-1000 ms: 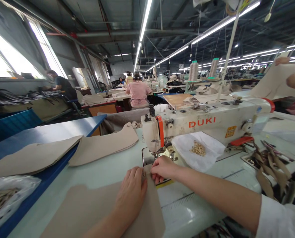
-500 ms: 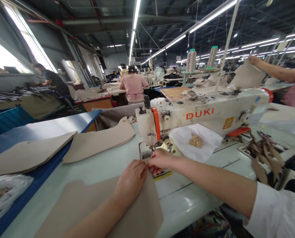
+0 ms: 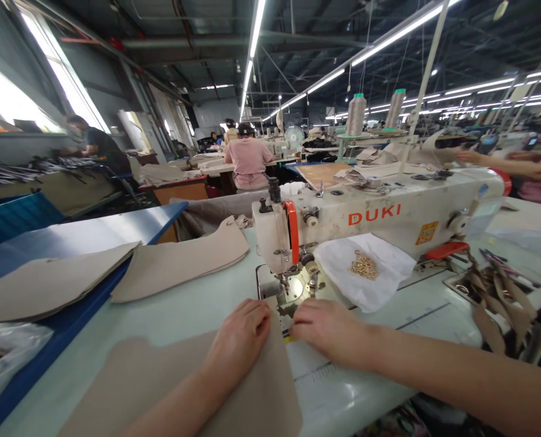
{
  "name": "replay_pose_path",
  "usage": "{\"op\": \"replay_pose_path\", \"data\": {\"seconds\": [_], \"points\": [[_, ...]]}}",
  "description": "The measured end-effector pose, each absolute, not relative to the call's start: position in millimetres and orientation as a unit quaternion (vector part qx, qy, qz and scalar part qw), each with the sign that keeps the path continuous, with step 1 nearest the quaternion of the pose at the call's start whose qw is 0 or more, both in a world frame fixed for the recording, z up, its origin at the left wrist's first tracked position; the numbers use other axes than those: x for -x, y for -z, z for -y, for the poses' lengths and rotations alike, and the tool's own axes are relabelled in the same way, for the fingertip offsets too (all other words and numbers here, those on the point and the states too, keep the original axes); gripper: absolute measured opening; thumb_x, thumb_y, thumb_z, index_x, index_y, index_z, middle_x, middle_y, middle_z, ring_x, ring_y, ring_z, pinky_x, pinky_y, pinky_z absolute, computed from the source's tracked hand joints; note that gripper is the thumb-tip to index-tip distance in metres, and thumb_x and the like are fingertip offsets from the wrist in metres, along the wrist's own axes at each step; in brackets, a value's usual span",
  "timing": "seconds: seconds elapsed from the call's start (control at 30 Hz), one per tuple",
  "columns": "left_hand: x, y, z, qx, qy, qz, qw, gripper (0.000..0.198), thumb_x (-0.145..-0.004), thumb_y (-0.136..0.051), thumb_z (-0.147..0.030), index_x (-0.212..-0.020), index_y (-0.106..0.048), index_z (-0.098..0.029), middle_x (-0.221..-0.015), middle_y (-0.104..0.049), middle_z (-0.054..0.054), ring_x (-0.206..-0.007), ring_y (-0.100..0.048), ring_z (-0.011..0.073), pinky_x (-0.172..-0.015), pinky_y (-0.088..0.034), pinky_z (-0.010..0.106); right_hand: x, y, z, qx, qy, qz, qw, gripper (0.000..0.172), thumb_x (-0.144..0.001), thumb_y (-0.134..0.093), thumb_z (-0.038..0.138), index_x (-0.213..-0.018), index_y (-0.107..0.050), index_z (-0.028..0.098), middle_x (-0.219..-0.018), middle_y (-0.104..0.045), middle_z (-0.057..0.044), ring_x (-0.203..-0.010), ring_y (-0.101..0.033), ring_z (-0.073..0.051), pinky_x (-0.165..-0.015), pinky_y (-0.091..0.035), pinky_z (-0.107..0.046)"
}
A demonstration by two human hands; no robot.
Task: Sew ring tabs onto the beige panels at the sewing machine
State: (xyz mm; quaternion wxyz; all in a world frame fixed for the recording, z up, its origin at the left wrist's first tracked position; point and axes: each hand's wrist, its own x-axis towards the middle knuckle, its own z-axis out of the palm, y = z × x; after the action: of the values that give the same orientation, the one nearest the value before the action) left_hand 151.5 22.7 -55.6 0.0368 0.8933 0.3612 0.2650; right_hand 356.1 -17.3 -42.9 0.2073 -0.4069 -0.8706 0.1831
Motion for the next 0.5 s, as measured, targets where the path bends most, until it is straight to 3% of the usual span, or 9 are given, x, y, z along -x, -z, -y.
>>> {"op": "replay_pose_path", "data": {"seconds": [0.13,0.27,0.33,0.5], "points": [[-149.9,56.2,-23.1,-0.896,-0.261,-0.356,0.044,0.02,-0.085,-0.043,-0.012,-0.074,-0.058,-0.019,-0.078,-0.065,0.004,-0.077,-0.059,0.0191,-0.071,-0.049,0.031,-360.1,46.8,25.4,0.289,0.028,0.946,0.146,0.022,-0.089,-0.053,0.015,-0.109,-0.06,0.017,-0.099,-0.065,-0.008,-0.095,-0.053,-0.022,-0.087,-0.041,-0.033],[-149.0,58.0,-25.2,-0.897,-0.262,-0.353,0.046,0.018,-0.084,-0.045,-0.01,-0.076,-0.058,-0.019,-0.08,-0.065,0.003,-0.078,-0.059,0.0184,-0.072,-0.049,0.03,-346.4,51.9,14.6,0.292,0.074,0.941,0.153,0.012,-0.091,-0.053,0.023,-0.094,-0.062,0.016,-0.088,-0.064,-0.005,-0.09,-0.052,-0.02,-0.087,-0.041,-0.033],[-149.2,59.6,-26.4,-0.896,-0.262,-0.356,0.037,0.018,-0.082,-0.047,-0.007,-0.074,-0.057,-0.019,-0.076,-0.063,0.002,-0.075,-0.059,0.0185,-0.069,-0.05,0.03,-340.6,54.3,8.7,0.306,0.075,0.934,0.169,0.015,-0.09,-0.053,0.027,-0.087,-0.061,0.015,-0.084,-0.063,-0.004,-0.087,-0.052,-0.019,-0.086,-0.041,-0.032],[-148.5,66.1,-27.2,-0.9,-0.266,-0.345,0.016,0.017,-0.083,-0.049,-0.005,-0.073,-0.055,-0.018,-0.074,-0.062,0.002,-0.073,-0.058,0.0193,-0.065,-0.05,0.031,-336.7,63.2,1.2,0.268,0.086,0.945,0.168,0.008,-0.091,-0.053,0.022,-0.089,-0.059,0.016,-0.09,-0.064,-0.002,-0.09,-0.052,-0.017,-0.092,-0.037,-0.029]]}}
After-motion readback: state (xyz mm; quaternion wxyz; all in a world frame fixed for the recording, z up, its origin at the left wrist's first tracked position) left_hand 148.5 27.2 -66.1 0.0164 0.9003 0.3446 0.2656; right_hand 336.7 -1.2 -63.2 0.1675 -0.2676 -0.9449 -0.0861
